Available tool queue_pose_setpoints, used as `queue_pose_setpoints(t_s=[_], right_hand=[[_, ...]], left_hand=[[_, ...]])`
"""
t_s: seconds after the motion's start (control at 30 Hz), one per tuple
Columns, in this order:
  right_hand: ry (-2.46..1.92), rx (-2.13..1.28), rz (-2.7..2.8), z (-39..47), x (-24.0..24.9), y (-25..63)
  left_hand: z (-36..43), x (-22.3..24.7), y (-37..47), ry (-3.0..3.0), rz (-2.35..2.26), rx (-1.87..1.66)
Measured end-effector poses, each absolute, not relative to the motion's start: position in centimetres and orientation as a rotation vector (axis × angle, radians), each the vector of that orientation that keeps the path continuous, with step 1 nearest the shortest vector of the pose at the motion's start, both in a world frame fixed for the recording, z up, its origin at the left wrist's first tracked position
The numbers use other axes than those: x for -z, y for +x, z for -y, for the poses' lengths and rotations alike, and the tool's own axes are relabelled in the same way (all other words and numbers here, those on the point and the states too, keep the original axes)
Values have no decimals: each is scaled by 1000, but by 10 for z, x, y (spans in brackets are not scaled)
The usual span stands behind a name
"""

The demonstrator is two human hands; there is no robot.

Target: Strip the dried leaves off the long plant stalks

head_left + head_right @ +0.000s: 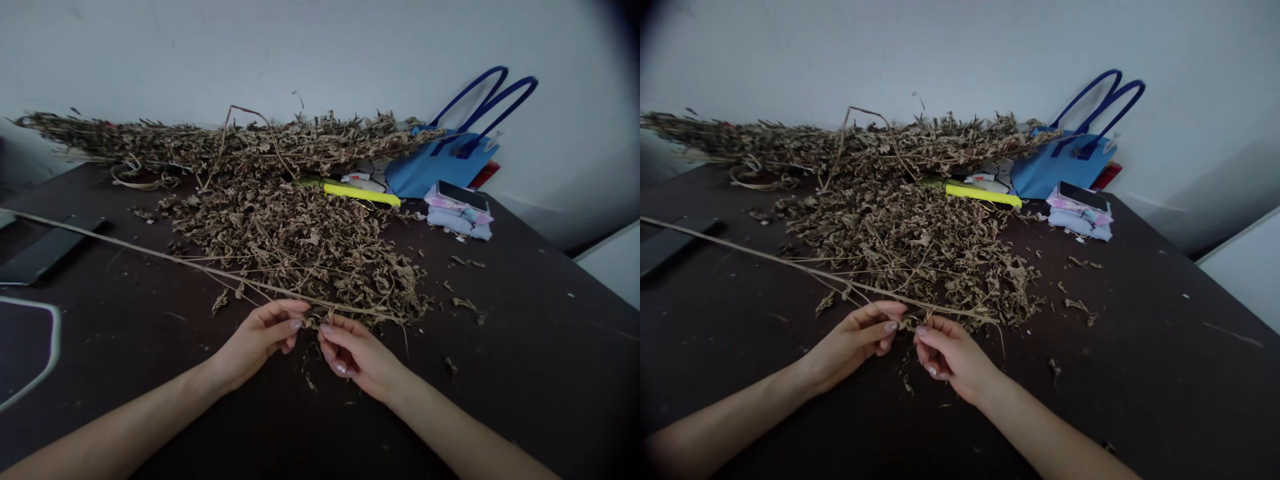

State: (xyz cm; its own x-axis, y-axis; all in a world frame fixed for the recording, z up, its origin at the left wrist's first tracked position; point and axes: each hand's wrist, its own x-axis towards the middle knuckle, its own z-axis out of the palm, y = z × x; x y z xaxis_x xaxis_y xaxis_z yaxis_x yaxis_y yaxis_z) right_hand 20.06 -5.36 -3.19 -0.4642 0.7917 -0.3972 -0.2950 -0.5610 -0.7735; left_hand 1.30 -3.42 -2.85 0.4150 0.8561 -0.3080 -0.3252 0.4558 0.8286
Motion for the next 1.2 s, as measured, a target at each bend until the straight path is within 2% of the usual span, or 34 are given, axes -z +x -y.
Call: queue_pose_setpoints(t_s=[0.17, 0.47, 0.87, 1.2], right_hand=[[-994, -2073, 815, 54, 35, 202], [-1000, -2054, 845, 54, 32, 200], [-1031, -1919, 912, 55, 30, 200], [-1080, -1779, 907, 53, 29, 201]], left_hand=[[36, 29, 12, 703, -798, -811], [34, 35, 13, 1058, -927, -865], [32, 32, 8, 1362, -1003, -742], [32, 23, 10, 1112, -1031, -713]])
